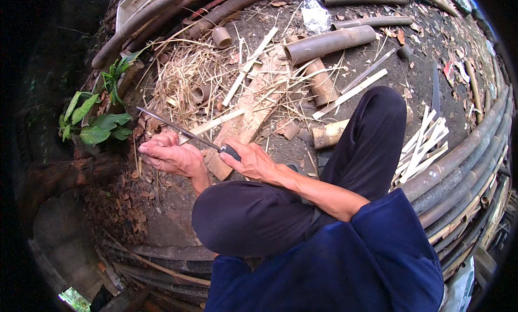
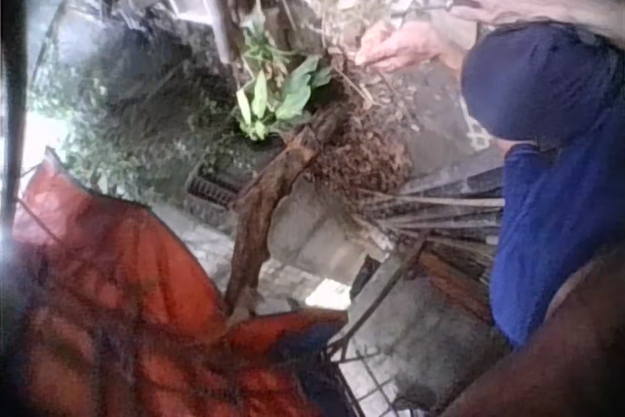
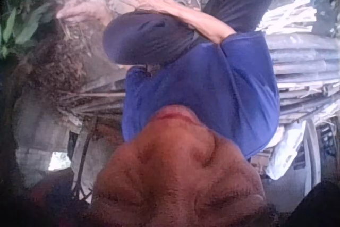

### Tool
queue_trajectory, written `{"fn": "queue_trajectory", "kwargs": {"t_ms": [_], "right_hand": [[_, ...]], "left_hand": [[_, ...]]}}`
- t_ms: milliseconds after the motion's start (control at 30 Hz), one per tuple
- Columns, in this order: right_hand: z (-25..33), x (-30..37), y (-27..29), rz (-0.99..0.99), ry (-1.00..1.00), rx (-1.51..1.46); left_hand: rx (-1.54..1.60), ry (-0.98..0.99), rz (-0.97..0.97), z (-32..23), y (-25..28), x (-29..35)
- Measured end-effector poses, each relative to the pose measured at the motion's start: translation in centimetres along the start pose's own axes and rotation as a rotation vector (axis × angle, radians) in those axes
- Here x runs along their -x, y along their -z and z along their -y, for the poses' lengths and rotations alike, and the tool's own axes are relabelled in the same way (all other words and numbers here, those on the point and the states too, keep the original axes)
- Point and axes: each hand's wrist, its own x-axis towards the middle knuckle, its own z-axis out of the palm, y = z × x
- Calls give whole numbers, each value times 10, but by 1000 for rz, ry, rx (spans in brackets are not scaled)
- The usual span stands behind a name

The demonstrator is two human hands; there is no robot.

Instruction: The person sits on the ground and uses a machete to split bamboo strips into thinner pieces. They repeatedly pick up bamboo strips, position them on a wooden block, and strike them with the machete to create thinner slivers.

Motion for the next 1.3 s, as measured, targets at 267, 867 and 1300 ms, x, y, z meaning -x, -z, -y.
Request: {"fn": "queue_trajectory", "kwargs": {"t_ms": [267, 867, 1300], "right_hand": [[-18, -3, -14, -221, 205, 92], [-161, -28, 3, -196, -287, -129], [-155, -10, 4, -261, -368, -184]], "left_hand": [[-104, 5, -125, 3, 6, -13], [-231, 421, 151, 119, 56, 8], [-109, 570, 423, 93, 71, 8]]}}
